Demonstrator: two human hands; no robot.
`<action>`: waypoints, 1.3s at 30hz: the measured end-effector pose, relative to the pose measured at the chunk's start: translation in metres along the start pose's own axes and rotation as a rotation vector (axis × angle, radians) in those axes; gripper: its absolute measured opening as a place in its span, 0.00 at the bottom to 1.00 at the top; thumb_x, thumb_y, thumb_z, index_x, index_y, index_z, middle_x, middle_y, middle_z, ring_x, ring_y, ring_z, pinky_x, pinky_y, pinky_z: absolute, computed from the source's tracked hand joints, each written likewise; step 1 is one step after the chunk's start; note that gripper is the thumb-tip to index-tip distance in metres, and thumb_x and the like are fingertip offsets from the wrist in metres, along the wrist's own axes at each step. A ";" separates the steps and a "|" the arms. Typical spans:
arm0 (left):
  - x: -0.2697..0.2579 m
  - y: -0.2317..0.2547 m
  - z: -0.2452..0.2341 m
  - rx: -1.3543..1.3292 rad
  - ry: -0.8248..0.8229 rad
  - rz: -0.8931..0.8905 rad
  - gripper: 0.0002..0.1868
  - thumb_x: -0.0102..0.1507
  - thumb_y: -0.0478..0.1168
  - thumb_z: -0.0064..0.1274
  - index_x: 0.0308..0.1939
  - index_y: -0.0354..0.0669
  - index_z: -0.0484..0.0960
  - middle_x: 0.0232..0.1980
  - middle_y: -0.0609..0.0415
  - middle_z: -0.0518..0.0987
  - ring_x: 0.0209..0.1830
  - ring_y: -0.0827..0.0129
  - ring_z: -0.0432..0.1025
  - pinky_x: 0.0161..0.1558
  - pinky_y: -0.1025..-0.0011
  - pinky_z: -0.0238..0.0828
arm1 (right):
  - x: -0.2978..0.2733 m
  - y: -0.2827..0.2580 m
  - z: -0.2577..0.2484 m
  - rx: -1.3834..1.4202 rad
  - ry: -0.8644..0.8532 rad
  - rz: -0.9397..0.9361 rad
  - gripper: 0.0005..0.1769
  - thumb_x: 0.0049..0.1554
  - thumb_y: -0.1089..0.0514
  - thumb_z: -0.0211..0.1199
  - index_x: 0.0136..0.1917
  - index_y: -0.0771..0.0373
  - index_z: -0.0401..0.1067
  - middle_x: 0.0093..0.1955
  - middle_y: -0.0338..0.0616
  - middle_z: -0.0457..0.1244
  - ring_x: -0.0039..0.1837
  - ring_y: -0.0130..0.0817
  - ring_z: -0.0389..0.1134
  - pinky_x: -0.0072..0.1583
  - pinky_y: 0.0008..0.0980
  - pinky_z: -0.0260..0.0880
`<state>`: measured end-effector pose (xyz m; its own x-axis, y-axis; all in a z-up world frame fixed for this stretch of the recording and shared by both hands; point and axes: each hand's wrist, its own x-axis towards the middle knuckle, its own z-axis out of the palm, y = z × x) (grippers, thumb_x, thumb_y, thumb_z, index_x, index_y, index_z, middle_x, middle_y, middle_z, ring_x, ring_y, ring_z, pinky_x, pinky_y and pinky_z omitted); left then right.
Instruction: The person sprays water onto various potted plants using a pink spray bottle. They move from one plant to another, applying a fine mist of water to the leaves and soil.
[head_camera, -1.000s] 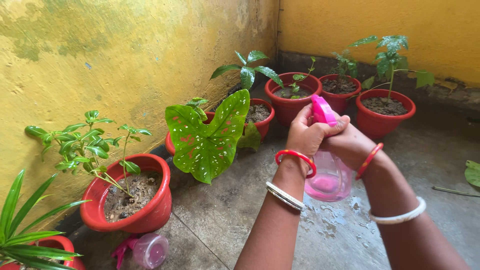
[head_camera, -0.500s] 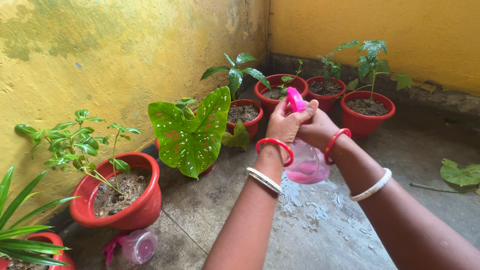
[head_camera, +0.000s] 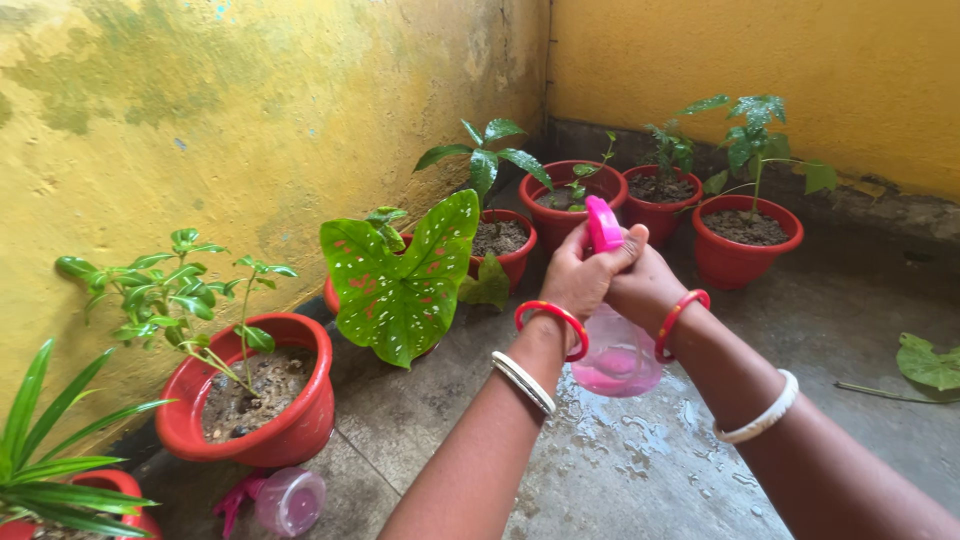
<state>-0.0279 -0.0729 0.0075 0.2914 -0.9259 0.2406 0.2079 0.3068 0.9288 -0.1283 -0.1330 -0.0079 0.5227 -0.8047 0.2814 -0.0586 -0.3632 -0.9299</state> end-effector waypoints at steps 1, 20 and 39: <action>-0.003 0.000 0.000 0.013 0.009 -0.013 0.28 0.56 0.52 0.69 0.53 0.39 0.82 0.46 0.55 0.82 0.46 0.74 0.75 0.53 0.72 0.72 | -0.003 0.003 0.001 0.031 0.000 0.010 0.20 0.51 0.63 0.69 0.57 0.64 0.71 0.49 0.41 0.68 0.51 0.26 0.69 0.52 0.31 0.71; -0.002 -0.007 0.015 -0.099 0.056 -0.022 0.26 0.54 0.41 0.70 0.55 0.41 0.84 0.46 0.56 0.84 0.46 0.75 0.76 0.53 0.71 0.72 | -0.015 -0.006 0.000 0.048 0.108 0.047 0.19 0.50 0.64 0.68 0.56 0.62 0.73 0.49 0.39 0.68 0.52 0.26 0.69 0.52 0.31 0.71; 0.010 -0.034 0.051 -0.163 -0.009 -0.103 0.30 0.51 0.42 0.72 0.56 0.41 0.84 0.48 0.55 0.84 0.49 0.73 0.76 0.56 0.71 0.72 | -0.020 0.019 -0.037 0.096 0.223 0.062 0.18 0.50 0.66 0.66 0.55 0.62 0.73 0.48 0.38 0.67 0.51 0.25 0.68 0.51 0.30 0.70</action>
<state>-0.0793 -0.1043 -0.0078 0.2525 -0.9559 0.1498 0.3850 0.2413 0.8908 -0.1716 -0.1410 -0.0226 0.3199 -0.9115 0.2587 0.0018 -0.2725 -0.9622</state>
